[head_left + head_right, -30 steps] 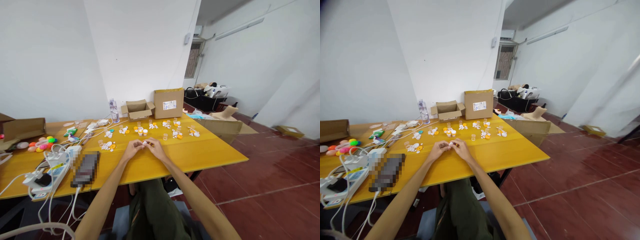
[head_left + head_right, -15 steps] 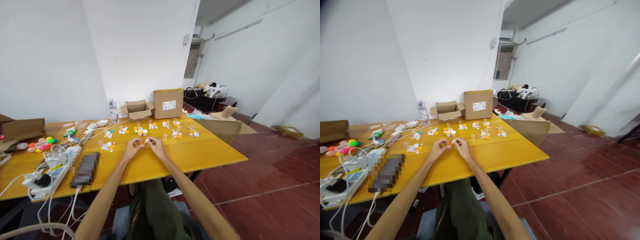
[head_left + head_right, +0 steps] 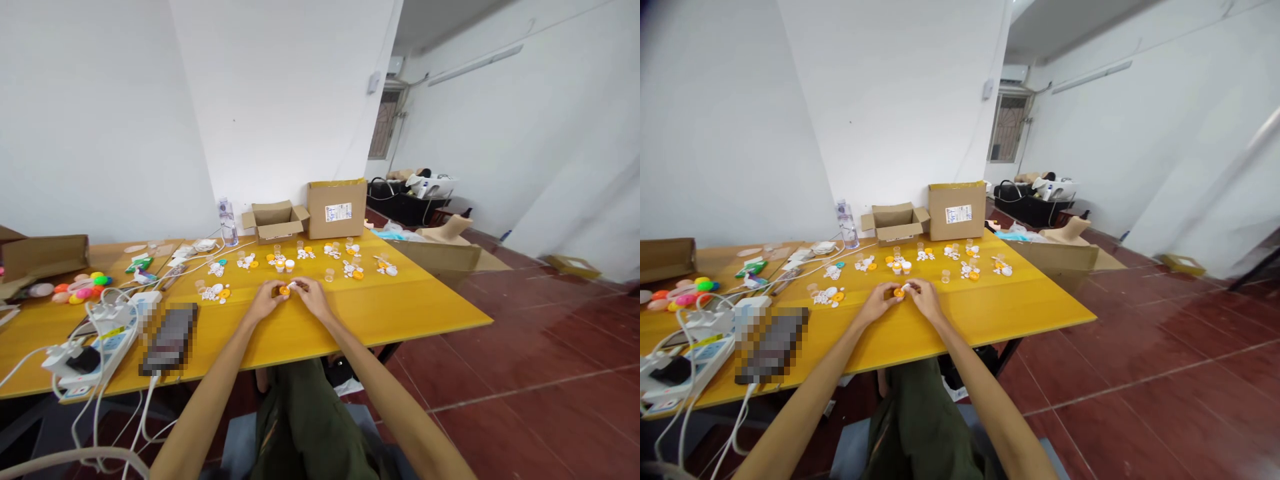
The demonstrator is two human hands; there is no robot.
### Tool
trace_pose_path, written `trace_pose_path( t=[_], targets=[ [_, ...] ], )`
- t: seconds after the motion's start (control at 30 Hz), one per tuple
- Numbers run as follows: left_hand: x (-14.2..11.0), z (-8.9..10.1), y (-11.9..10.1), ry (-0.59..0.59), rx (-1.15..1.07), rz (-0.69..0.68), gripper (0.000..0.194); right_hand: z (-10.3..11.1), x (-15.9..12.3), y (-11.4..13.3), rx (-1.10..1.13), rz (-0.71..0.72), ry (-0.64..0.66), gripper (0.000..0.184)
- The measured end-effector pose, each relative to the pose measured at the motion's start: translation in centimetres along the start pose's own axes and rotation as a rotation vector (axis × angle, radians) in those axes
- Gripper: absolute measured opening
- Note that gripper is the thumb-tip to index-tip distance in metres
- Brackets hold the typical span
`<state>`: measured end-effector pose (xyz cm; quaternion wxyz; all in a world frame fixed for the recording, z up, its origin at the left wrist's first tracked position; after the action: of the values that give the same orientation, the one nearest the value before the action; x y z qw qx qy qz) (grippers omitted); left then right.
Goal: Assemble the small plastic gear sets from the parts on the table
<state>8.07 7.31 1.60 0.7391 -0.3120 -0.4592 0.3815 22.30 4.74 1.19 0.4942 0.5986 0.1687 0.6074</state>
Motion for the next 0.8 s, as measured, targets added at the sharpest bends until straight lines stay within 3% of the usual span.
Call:
trace_pose_path(
  t=[0.8],
  targets=[
    [-0.4, -0.5, -0.9, 0.067, -0.049, -0.009, 0.017, 0.2, -0.8, 3.3, -0.148, 0.156, 0.051, 0.012]
  ],
)
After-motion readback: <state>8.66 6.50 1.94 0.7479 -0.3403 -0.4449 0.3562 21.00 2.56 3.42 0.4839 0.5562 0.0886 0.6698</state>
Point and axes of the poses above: each hand's wrist, its own x-axis towards the middle knuckle, its own z-axis out of the back of the hand, y = z × x, the point moved 9 cm from there along x, towards the middle knuckle, and after that the axes turned 8 degrees about -y, right-handed, at the moved point
